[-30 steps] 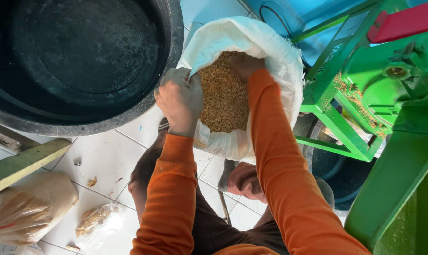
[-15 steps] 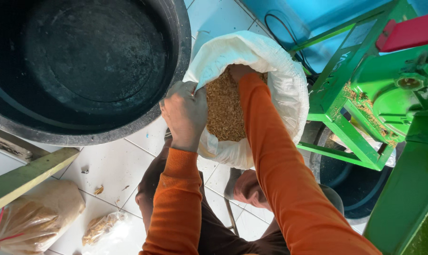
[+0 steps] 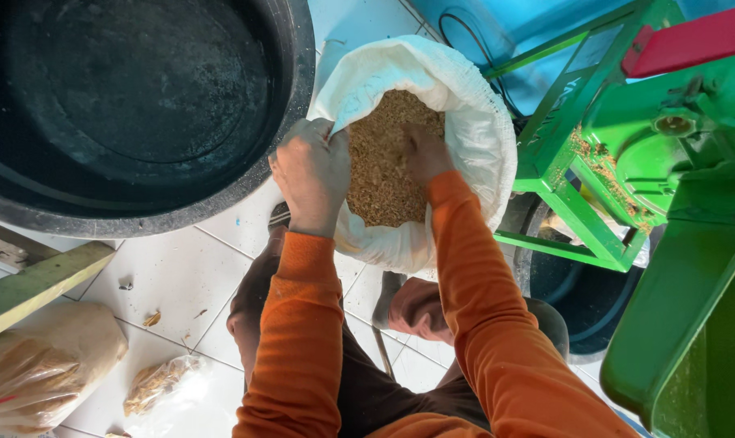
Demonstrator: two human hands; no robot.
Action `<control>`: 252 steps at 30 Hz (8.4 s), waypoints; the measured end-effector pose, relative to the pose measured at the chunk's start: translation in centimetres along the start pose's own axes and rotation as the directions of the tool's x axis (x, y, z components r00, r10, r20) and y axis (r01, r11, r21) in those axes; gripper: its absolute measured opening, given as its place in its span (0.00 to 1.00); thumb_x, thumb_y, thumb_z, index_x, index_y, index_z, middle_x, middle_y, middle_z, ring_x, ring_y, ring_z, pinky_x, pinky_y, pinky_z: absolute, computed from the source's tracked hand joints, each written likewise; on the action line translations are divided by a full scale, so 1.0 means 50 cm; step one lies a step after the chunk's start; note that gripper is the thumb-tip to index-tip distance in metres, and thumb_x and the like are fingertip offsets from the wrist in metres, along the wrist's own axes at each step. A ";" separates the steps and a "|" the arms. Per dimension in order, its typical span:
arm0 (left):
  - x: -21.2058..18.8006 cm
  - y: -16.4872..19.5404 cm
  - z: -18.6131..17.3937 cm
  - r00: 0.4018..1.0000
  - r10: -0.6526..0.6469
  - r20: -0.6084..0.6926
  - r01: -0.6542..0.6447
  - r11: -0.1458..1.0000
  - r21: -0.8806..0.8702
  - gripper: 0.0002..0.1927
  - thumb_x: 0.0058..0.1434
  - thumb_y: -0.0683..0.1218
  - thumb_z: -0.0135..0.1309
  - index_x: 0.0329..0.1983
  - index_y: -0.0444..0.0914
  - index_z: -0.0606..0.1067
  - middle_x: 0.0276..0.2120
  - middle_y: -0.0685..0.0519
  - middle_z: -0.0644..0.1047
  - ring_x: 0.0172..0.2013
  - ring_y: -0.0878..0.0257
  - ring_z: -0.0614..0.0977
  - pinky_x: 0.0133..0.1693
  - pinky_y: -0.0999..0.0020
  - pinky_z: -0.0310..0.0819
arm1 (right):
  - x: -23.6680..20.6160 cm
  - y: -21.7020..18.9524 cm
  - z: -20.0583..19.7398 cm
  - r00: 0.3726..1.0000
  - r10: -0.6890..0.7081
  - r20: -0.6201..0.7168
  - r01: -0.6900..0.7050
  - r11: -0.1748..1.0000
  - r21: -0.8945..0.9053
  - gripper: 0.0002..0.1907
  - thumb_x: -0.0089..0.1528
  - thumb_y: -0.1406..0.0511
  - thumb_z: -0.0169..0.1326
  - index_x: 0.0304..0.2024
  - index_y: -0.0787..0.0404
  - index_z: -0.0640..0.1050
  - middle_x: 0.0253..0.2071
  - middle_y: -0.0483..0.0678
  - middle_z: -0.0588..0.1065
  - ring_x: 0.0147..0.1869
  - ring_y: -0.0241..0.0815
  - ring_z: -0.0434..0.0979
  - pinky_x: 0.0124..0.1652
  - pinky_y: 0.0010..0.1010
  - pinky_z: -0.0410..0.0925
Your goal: The person sits in front of a grain grinding machine and uses a wooden scoop to push grain from a green collection tray into the machine's hopper. They periodically pick debris out of grain in a white sack by hand and scoop more grain into the tray, repeating the feeding cycle.
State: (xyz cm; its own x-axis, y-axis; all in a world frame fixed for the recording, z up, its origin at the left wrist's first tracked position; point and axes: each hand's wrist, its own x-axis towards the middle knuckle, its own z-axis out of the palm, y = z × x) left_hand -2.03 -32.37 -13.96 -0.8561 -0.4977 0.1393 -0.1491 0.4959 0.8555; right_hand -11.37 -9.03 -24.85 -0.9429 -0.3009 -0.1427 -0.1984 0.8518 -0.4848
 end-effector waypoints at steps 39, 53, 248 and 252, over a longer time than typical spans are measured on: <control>0.003 0.006 0.009 0.996 -0.045 0.071 0.045 0.999 -0.008 0.07 0.58 0.45 0.62 0.35 0.36 0.82 0.32 0.45 0.81 0.31 0.48 0.84 0.38 0.55 0.76 | 0.124 -0.021 0.006 0.905 0.354 0.237 -0.253 0.894 -0.369 0.49 0.60 0.43 0.52 0.77 0.52 0.49 0.75 0.53 0.57 0.72 0.59 0.61 0.66 0.47 0.57; -0.002 -0.012 0.000 0.996 -0.031 0.078 0.030 0.999 0.014 0.08 0.60 0.46 0.62 0.36 0.36 0.82 0.33 0.46 0.81 0.32 0.49 0.84 0.39 0.55 0.76 | 0.096 -0.015 -0.007 0.953 0.200 0.227 -0.171 0.975 -0.140 0.55 0.49 0.48 0.64 0.72 0.63 0.58 0.69 0.63 0.65 0.72 0.61 0.64 0.68 0.43 0.60; 0.064 0.007 -0.031 0.740 0.263 0.619 -0.298 0.953 -0.048 0.07 0.59 0.43 0.55 0.31 0.32 0.76 0.27 0.39 0.79 0.30 0.43 0.82 0.35 0.52 0.77 | 0.011 -0.135 0.046 0.995 0.099 0.030 -0.101 0.991 0.092 0.32 0.58 0.56 0.62 0.64 0.49 0.73 0.66 0.58 0.70 0.70 0.59 0.67 0.66 0.44 0.63; 0.068 -0.001 -0.061 0.783 0.210 0.585 -0.243 0.970 -0.024 0.09 0.59 0.44 0.58 0.34 0.32 0.76 0.27 0.41 0.79 0.29 0.45 0.82 0.34 0.53 0.76 | -0.046 -0.112 0.002 0.952 -0.240 -0.190 0.203 0.959 -0.195 0.27 0.60 0.63 0.62 0.63 0.57 0.77 0.61 0.64 0.71 0.64 0.66 0.69 0.60 0.49 0.67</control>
State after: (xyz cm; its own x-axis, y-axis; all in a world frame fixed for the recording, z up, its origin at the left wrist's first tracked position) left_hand -3.43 -36.26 -12.00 -0.9914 0.1312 -0.0029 0.0750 0.5845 0.8079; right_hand -8.05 -13.16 -21.90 -0.9007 -0.4095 0.1449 -0.4342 0.8398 -0.3259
